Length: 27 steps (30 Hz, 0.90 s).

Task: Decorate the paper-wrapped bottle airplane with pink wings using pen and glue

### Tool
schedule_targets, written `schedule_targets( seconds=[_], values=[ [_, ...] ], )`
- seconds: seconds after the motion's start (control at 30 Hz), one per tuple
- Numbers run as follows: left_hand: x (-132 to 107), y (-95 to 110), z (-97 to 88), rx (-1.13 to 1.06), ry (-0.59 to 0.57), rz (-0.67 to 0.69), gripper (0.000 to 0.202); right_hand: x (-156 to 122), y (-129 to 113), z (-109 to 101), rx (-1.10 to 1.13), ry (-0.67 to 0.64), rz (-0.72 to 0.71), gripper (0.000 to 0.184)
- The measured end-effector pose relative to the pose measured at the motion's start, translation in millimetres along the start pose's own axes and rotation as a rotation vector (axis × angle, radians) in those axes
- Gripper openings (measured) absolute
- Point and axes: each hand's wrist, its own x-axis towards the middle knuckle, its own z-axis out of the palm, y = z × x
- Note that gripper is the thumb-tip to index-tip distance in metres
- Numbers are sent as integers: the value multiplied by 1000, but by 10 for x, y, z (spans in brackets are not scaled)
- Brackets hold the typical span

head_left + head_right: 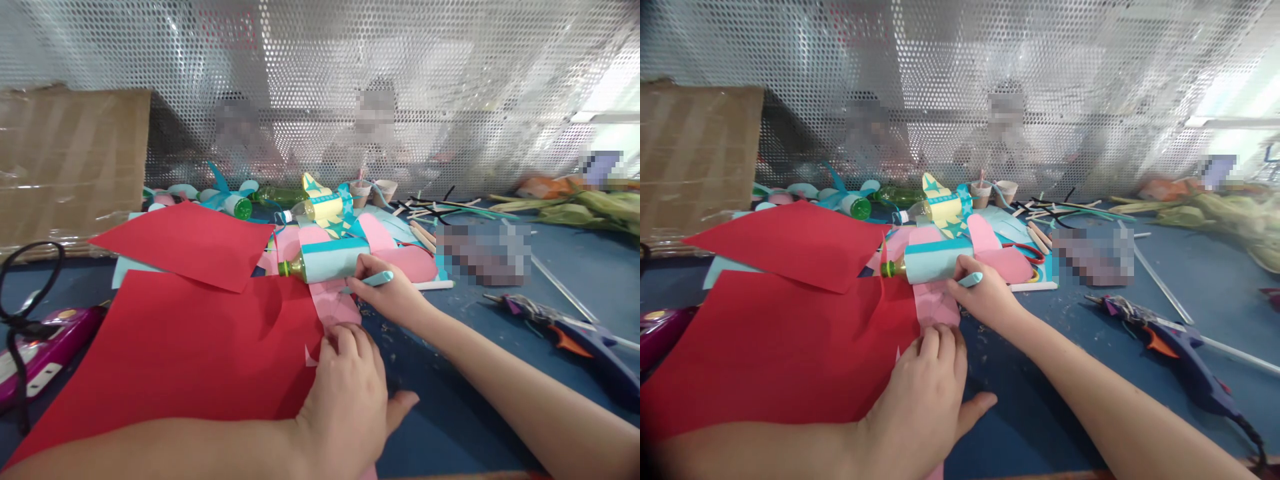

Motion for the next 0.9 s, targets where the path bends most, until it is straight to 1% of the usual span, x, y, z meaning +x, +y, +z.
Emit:
schedule_targets(
  seconds=[0.07, 0.23, 0.67, 0.9],
  values=[
    [4, -1, 0, 8, 0, 1, 73, -2, -10, -24, 9, 18, -2, 15],
    [-5, -4, -3, 29, -12, 14, 74, -12, -37, -65, 57, 46, 44, 14],
    [-3, -10, -4, 44, -48, 25, 73, -10, -8, -20, -5, 7, 23, 13],
    [3, -14, -23, 35, -54, 30, 73, -19, -21, -58, -30, -15, -10, 14]
  ],
)
